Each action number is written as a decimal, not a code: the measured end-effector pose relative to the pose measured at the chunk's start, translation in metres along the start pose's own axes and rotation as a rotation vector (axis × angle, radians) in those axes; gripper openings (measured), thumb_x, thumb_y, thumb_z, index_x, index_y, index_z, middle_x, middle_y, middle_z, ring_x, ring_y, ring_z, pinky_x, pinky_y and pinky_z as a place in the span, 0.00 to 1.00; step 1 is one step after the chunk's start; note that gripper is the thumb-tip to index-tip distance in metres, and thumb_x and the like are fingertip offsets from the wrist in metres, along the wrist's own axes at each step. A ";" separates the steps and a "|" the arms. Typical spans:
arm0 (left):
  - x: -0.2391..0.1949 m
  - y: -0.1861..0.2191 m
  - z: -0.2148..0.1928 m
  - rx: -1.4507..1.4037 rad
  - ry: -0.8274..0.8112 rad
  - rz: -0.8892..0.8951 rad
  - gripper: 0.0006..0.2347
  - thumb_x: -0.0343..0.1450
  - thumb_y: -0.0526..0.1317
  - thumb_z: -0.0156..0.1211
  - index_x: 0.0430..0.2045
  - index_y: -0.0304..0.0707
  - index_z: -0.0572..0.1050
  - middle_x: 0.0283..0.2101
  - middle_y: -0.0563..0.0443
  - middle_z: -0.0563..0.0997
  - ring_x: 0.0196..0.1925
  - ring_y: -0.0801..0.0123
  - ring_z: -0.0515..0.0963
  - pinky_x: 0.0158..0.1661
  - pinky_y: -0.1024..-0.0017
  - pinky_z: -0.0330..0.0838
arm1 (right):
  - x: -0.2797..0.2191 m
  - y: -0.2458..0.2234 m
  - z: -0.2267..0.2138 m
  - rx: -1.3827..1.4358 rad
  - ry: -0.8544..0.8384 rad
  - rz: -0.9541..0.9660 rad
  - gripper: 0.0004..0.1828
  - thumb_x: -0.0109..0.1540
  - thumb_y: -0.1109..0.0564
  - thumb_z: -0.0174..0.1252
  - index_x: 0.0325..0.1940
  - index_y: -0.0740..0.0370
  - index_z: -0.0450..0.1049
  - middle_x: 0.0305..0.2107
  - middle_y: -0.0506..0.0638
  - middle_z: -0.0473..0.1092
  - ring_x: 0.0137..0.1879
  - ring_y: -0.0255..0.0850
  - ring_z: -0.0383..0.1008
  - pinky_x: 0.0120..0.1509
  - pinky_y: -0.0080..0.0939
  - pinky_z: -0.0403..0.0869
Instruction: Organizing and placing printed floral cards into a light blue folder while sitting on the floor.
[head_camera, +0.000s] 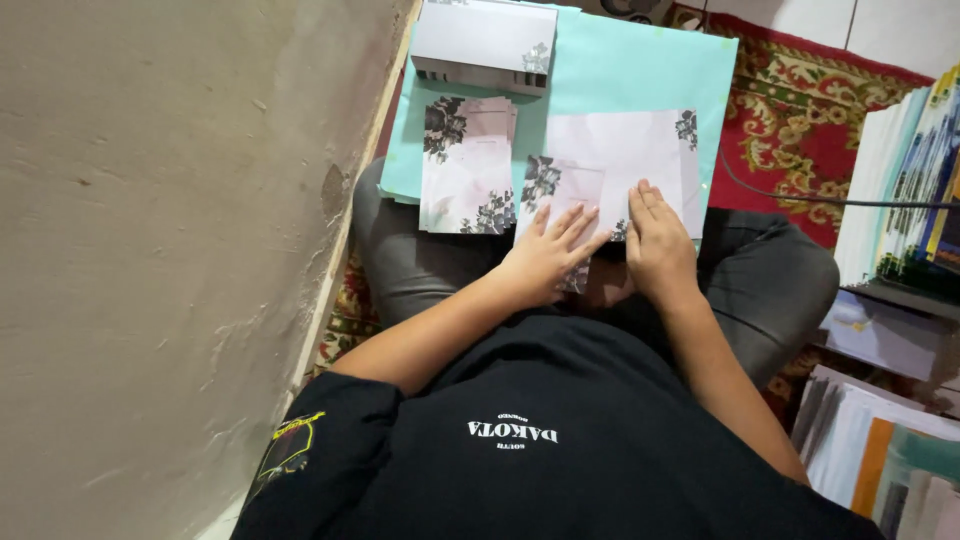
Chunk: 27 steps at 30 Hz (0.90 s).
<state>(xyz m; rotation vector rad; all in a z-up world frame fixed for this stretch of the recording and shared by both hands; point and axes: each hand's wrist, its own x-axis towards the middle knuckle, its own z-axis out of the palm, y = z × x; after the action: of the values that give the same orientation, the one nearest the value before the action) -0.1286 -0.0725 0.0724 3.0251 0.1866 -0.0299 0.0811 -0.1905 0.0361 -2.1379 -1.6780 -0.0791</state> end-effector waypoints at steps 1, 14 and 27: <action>-0.002 0.001 0.011 0.002 -0.001 0.002 0.57 0.51 0.53 0.83 0.75 0.50 0.48 0.77 0.38 0.50 0.79 0.45 0.50 0.68 0.34 0.52 | 0.001 0.000 0.000 0.001 0.002 0.002 0.28 0.68 0.57 0.51 0.73 0.64 0.68 0.70 0.60 0.64 0.74 0.52 0.64 0.76 0.47 0.63; -0.050 -0.041 -0.067 0.013 0.986 -0.202 0.15 0.77 0.38 0.56 0.59 0.47 0.77 0.64 0.43 0.75 0.67 0.50 0.74 0.66 0.55 0.65 | 0.014 0.025 -0.025 0.202 0.079 -0.013 0.20 0.71 0.55 0.56 0.64 0.67 0.76 0.58 0.63 0.72 0.64 0.60 0.72 0.67 0.54 0.70; -0.046 -0.088 -0.048 -0.192 0.374 -0.347 0.29 0.63 0.58 0.60 0.53 0.37 0.78 0.59 0.33 0.76 0.62 0.35 0.74 0.59 0.32 0.59 | 0.019 0.034 -0.020 -0.088 0.086 0.065 0.28 0.64 0.40 0.66 0.52 0.68 0.76 0.53 0.60 0.70 0.59 0.58 0.72 0.61 0.57 0.73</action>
<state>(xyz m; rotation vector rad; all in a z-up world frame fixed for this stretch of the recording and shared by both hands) -0.1847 0.0139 0.1114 2.7411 0.6994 0.4947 0.1219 -0.1865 0.0498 -2.2184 -1.5817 -0.2261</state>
